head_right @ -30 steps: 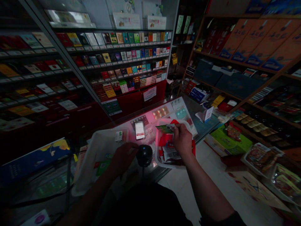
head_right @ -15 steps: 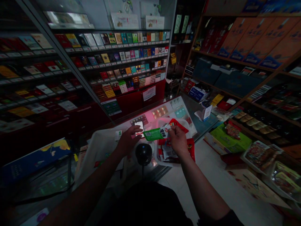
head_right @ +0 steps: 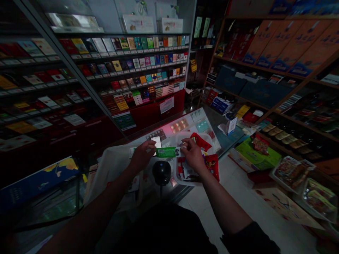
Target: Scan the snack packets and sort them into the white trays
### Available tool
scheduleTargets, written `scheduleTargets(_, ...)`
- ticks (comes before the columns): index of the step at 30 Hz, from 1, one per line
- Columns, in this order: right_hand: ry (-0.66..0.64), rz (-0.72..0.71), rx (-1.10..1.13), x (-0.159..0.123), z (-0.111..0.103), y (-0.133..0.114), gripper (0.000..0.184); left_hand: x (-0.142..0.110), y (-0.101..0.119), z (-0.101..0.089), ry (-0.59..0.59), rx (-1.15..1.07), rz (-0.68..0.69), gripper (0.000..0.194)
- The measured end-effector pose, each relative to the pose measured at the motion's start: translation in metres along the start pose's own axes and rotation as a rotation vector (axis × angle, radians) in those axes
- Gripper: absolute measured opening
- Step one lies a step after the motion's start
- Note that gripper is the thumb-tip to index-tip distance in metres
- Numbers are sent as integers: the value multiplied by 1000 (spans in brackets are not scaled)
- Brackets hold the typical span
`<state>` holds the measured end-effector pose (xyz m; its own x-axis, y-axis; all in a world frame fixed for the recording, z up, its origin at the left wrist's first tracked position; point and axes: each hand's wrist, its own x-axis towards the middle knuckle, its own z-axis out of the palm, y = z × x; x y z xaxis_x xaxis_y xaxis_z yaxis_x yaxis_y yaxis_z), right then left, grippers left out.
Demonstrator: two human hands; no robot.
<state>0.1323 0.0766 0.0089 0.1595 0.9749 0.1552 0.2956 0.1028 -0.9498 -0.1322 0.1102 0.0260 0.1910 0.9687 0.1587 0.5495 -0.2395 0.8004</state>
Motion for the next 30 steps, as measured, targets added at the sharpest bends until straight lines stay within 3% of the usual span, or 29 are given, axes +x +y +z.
scheduleTargets(5, -122, -153, -307, 15, -4, 0, 32, 8, -10, -4, -15, 198, 150, 36)
scheduleTargets(11, -174, -156, -540, 29, -3, -2, 28, 11, -24, 4, -64, 273, 207, 36)
scheduleTargets(22, -209, -116, -545, 25, 0, 7, 24, 5, -44, 19, -100, 301, 193, 17)
scheduleTargets(30, -240, -143, -563, 23, -1, 12, 24, 2, -48, 24, -120, 303, 192, 20)
